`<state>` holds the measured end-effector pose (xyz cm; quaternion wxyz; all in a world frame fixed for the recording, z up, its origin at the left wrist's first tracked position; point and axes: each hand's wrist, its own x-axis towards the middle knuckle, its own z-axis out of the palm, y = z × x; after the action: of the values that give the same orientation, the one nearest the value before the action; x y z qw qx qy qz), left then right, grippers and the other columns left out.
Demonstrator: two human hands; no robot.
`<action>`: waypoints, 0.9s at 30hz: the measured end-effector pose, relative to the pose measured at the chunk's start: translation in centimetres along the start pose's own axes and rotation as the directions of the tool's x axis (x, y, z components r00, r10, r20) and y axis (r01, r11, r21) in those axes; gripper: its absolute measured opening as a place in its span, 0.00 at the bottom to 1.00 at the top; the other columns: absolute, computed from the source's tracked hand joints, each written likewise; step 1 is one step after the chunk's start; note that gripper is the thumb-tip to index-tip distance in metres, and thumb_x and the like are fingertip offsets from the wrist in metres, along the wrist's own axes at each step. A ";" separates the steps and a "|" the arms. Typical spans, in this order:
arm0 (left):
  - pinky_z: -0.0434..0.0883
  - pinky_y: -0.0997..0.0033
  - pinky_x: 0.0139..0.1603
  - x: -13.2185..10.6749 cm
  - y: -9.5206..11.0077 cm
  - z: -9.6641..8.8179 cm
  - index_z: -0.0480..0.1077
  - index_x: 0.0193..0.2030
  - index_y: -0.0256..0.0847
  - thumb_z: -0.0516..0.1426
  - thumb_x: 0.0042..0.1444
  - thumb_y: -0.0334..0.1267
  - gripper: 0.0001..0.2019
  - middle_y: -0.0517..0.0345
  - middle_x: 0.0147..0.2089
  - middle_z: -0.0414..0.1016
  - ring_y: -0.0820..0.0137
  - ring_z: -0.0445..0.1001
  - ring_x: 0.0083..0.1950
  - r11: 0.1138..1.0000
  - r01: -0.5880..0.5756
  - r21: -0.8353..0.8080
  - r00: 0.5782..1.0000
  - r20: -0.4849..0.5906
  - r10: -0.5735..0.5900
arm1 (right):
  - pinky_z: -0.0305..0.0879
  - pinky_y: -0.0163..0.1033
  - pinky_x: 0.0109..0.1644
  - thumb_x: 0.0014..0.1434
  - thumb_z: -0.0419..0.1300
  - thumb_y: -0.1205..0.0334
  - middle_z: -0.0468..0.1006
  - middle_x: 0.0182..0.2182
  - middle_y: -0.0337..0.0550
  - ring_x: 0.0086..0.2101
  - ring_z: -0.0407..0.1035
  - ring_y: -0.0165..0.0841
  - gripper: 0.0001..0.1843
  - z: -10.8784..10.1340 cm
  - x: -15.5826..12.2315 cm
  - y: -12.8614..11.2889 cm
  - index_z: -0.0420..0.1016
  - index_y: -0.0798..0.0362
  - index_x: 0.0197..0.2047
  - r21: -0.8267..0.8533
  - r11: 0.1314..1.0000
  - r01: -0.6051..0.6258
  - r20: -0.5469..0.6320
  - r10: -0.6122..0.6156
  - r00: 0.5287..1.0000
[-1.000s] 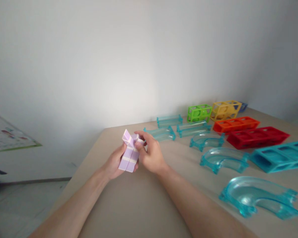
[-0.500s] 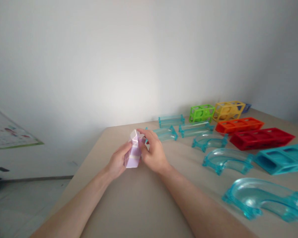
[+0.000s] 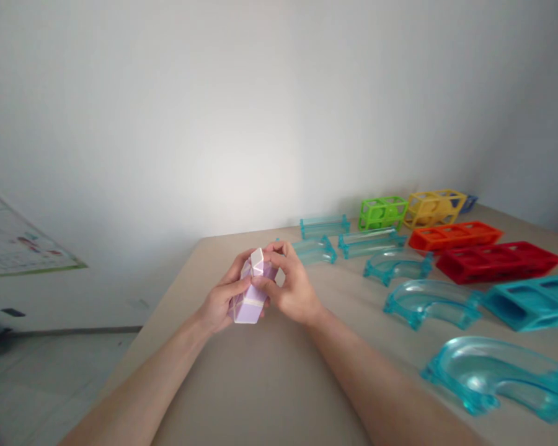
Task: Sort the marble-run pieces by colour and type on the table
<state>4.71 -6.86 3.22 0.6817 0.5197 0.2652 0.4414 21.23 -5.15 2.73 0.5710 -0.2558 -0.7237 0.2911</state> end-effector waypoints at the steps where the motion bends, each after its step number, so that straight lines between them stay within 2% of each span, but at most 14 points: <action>1: 0.76 0.67 0.24 0.0 -0.1 0.0 0.58 0.62 0.54 0.59 0.57 0.38 0.26 0.55 0.45 0.73 0.65 0.78 0.30 1.000 0.005 -0.014 1.000 0.018 -0.005 | 0.61 0.44 0.53 0.57 0.64 0.54 0.67 0.43 0.46 0.47 0.63 0.40 0.11 0.0 0.0 0.1 0.77 0.51 0.39 0.021 1.000 -0.017 0.002 0.017 1.000; 7: 0.76 0.66 0.23 0.2 -0.6 -0.2 0.56 0.61 0.52 0.56 0.58 0.39 0.24 0.54 0.43 0.73 0.63 0.79 0.29 0.994 0.042 -0.106 0.997 0.076 -0.034 | 0.62 0.45 0.53 0.54 0.65 0.47 0.68 0.42 0.46 0.48 0.63 0.41 0.15 0.3 0.1 -0.2 0.78 0.51 0.34 0.072 0.993 -0.092 -0.005 0.093 0.996; 10: 0.76 0.66 0.21 0.2 -0.6 -0.3 0.56 0.61 0.53 0.56 0.58 0.38 0.24 0.54 0.44 0.73 0.63 0.79 0.28 0.993 0.041 -0.110 0.998 0.057 -0.035 | 0.61 0.45 0.53 0.55 0.65 0.46 0.68 0.41 0.46 0.47 0.64 0.41 0.15 0.4 0.1 -0.6 0.78 0.51 0.33 0.061 0.995 -0.080 -0.020 0.081 0.997; 15: 0.75 0.68 0.21 0.1 -0.3 0.1 0.57 0.61 0.53 0.57 0.57 0.40 0.25 0.56 0.43 0.72 0.65 0.78 0.27 0.996 0.044 -0.078 0.999 0.031 -0.042 | 0.63 0.44 0.51 0.56 0.63 0.45 0.69 0.42 0.46 0.46 0.65 0.40 0.17 0.5 -0.1 -0.5 0.78 0.49 0.38 0.078 0.994 -0.078 -0.019 0.079 0.997; 18: 0.73 0.70 0.22 0.2 -0.5 0.4 0.57 0.61 0.52 0.58 0.57 0.42 0.25 0.58 0.40 0.72 0.68 0.76 0.27 1.000 0.000 -0.017 0.999 -0.040 -0.001 | 0.64 0.44 0.49 0.58 0.59 0.43 0.70 0.44 0.47 0.45 0.66 0.41 0.19 0.4 -0.2 0.2 0.78 0.49 0.40 0.122 0.987 -0.104 -0.058 0.112 0.992; 21: 0.71 0.71 0.26 0.4 -0.8 0.4 0.58 0.61 0.52 0.58 0.58 0.42 0.25 0.60 0.38 0.71 0.70 0.74 0.28 0.991 -0.074 0.114 0.986 -0.144 0.090 | 0.64 0.42 0.47 0.59 0.58 0.42 0.72 0.42 0.46 0.45 0.67 0.40 0.20 0.2 0.1 0.7 0.77 0.50 0.38 0.146 0.981 -0.124 -0.173 0.149 0.974; 23: 0.70 0.71 0.32 0.5 -1.0 0.4 0.60 0.60 0.51 0.59 0.57 0.40 0.24 0.60 0.38 0.72 0.70 0.72 0.31 0.957 -0.136 0.258 0.959 -0.210 0.193 | 0.63 0.40 0.41 0.59 0.57 0.41 0.72 0.36 0.44 0.39 0.67 0.38 0.21 0.1 0.3 0.7 0.76 0.51 0.36 0.139 0.976 -0.169 -0.216 0.196 0.957; 25: 0.69 0.69 0.41 0.5 -1.2 0.3 0.64 0.59 0.48 0.61 0.54 0.37 0.24 0.57 0.42 0.73 0.67 0.72 0.38 0.888 -0.211 0.408 0.904 -0.264 0.335 | 0.61 0.37 0.34 0.60 0.55 0.41 0.70 0.27 0.40 0.30 0.65 0.33 0.23 0.1 0.4 0.6 0.74 0.53 0.32 0.124 0.962 -0.245 -0.208 0.266 0.941; 27: 0.65 0.65 0.53 0.6 -1.2 0.2 0.68 0.57 0.45 0.63 0.51 0.34 0.25 0.53 0.49 0.72 0.61 0.70 0.49 0.792 -0.275 0.545 0.839 -0.265 0.474 | 0.55 0.35 0.28 0.60 0.54 0.41 0.64 0.19 0.35 0.23 0.59 0.29 0.24 0.2 0.4 0.6 0.70 0.54 0.26 0.108 0.934 -0.339 -0.162 0.354 0.921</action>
<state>5.53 -6.57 2.25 0.3584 0.6186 0.3862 0.5829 21.03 -4.51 2.53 0.5828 -0.3824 -0.6007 0.3913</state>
